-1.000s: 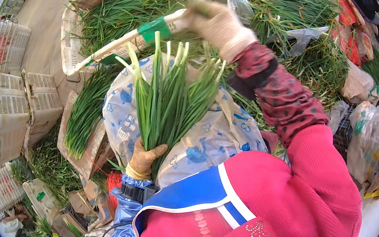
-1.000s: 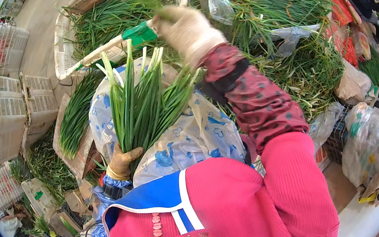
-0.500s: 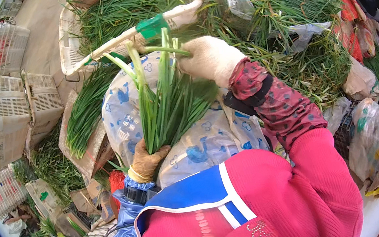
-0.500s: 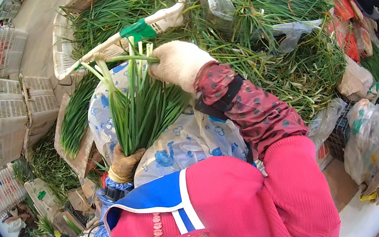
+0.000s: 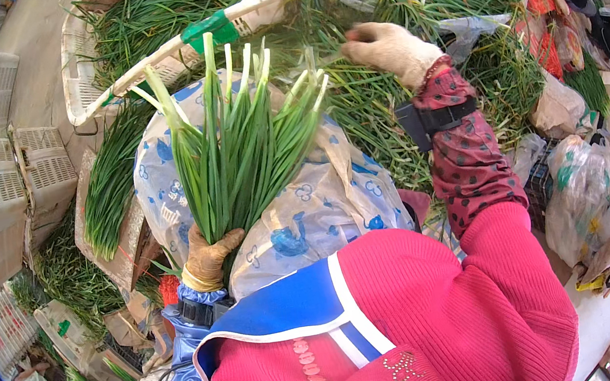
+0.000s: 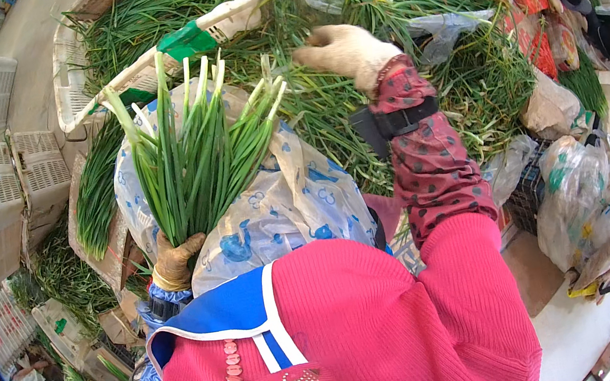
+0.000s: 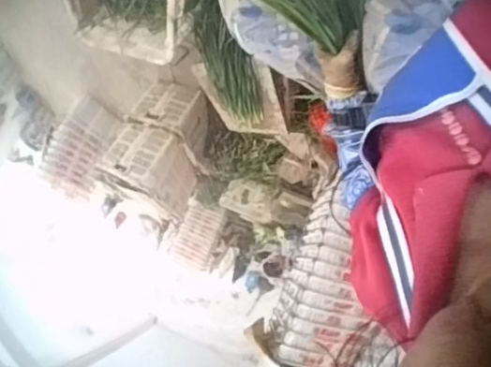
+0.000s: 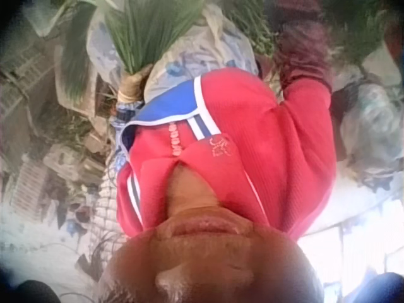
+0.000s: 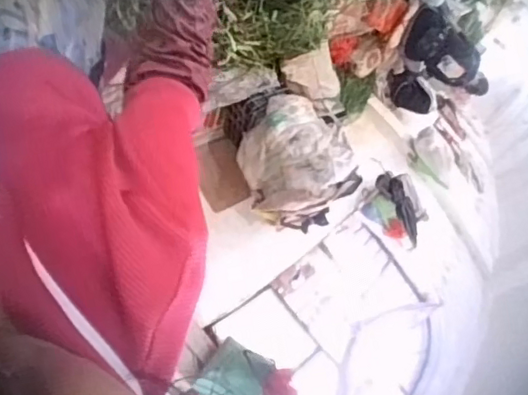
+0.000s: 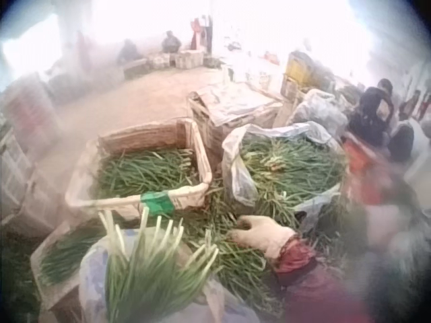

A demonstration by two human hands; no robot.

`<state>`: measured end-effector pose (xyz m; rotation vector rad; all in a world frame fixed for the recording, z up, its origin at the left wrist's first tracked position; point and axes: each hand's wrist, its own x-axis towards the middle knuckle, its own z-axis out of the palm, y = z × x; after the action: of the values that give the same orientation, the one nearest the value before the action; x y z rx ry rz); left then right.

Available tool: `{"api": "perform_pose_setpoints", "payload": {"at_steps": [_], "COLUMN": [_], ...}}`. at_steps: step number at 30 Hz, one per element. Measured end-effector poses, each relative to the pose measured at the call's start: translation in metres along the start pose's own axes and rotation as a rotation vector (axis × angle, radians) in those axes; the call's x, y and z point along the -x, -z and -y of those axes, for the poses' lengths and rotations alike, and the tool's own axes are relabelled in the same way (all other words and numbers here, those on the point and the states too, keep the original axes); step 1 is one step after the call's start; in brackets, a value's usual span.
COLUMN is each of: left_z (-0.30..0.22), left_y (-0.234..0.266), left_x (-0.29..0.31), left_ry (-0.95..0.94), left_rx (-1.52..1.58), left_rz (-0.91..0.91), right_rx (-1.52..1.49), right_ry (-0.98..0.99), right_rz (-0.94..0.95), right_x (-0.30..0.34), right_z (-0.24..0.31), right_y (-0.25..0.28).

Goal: The person processes green chives by hand, pulling them from a crate and cleaning the roots before grouping them together.

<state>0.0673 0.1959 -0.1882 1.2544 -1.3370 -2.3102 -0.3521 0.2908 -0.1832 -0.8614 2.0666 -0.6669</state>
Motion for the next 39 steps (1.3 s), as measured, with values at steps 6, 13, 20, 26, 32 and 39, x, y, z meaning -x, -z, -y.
{"api": "perform_pose_setpoints", "payload": {"at_steps": [6,13,20,26,32,39], "left_z": [-0.007,0.001,-0.001,-0.005,0.01,0.007], "left_y": [-0.007,0.002,0.001,-0.005,0.006,0.003], "left_x": [0.001,0.01,0.007,0.007,0.011,0.008], "left_ry": [0.0,-0.011,-0.008,-0.036,-0.011,0.032], "left_rx": [0.132,0.165,0.172,0.172,0.195,0.227], "left_rz": [-0.014,-0.127,-0.088,-0.099,-0.087,-0.075], "right_rx": [-0.463,-0.389,0.526,0.641,0.198,0.295], "right_ry": [0.224,0.234,0.104,0.597,0.438,0.176], "right_rz": [-0.264,-0.987,-0.955,-0.302,-0.035,-0.531], "right_x": [-0.008,-0.018,0.018,0.012,-0.007,-0.042], "right_z": [0.04,-0.024,-0.019,0.064,0.065,0.008], "right_y": [-0.064,0.043,0.054,-0.078,-0.114,-0.048]}}
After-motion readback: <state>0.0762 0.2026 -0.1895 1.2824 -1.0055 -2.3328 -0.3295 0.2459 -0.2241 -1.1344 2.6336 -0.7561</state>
